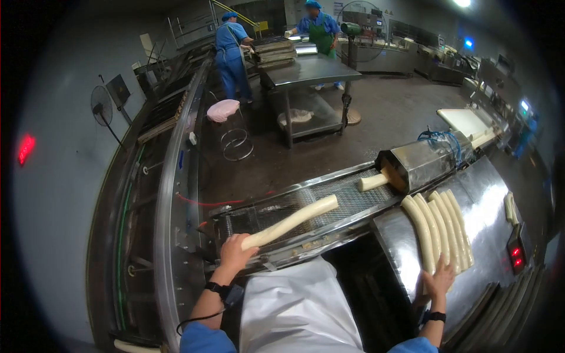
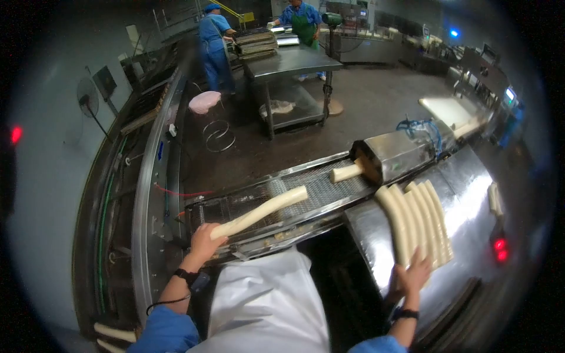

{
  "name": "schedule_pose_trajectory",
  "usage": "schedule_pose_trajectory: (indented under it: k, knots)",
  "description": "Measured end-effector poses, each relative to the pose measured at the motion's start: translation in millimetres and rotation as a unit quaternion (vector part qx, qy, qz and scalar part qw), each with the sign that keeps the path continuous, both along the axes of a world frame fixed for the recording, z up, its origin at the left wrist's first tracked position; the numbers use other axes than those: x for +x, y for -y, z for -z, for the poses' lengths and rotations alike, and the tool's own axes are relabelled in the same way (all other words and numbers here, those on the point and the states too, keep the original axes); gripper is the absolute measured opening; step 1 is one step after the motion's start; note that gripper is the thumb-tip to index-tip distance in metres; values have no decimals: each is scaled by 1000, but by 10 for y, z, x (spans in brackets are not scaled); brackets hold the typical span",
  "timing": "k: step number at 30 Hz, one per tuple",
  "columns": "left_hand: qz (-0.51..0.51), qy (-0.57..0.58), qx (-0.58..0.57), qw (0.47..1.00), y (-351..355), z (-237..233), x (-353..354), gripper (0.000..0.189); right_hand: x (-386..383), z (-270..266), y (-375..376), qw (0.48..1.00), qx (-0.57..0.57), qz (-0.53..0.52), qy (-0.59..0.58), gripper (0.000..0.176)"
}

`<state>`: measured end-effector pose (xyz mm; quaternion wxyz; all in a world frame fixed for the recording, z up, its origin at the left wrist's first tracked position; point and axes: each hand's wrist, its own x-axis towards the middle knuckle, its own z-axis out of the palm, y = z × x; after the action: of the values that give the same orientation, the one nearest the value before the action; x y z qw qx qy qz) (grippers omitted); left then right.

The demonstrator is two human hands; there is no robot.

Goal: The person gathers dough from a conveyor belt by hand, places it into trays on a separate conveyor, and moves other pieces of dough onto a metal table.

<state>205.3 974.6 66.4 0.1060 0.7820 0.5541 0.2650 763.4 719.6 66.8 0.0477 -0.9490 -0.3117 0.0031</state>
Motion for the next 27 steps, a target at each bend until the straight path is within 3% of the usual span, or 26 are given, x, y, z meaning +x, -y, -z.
schedule_pose_trajectory:
  k: [5,8,9,11,13,14,16,18,22,24,26,27]
  knots:
    - [-15,1,39,999,75,0,-272,43,104,49,107,999,26,-41,-4,103]
    - [-26,20,22,999,85,50,-459,43,31,-136,155,996,69,-47,-30,95]
    - [-55,8,0,998,187,-108,-392,43,7,-163,165,995,85,-54,-14,90]
    - [-81,37,-54,995,164,19,-492,38,-41,-70,177,986,140,-83,31,81]
    - [-64,230,-215,947,133,86,-476,34,-155,-25,132,966,193,-148,83,73]
    - [-84,316,-326,887,218,-54,-283,31,-260,-62,55,953,205,-194,107,70]
    - [-50,307,-413,856,463,-346,101,31,-510,-68,-140,916,306,-257,12,66]
    - [71,308,-438,842,567,-457,451,31,-811,-96,-420,888,307,-341,-15,66]
    - [274,245,-448,815,708,-1148,1283,36,-1357,-318,-943,793,346,-458,-206,76]
    - [338,265,-427,796,675,-1368,1590,39,-1565,-466,-1073,759,373,-458,-274,76]
    - [410,353,-406,737,695,-1580,1892,52,-1613,-579,-1079,748,399,-451,-278,72]
    - [434,392,-395,709,707,-1704,2025,58,-1582,-611,-1065,730,389,-411,-385,66]
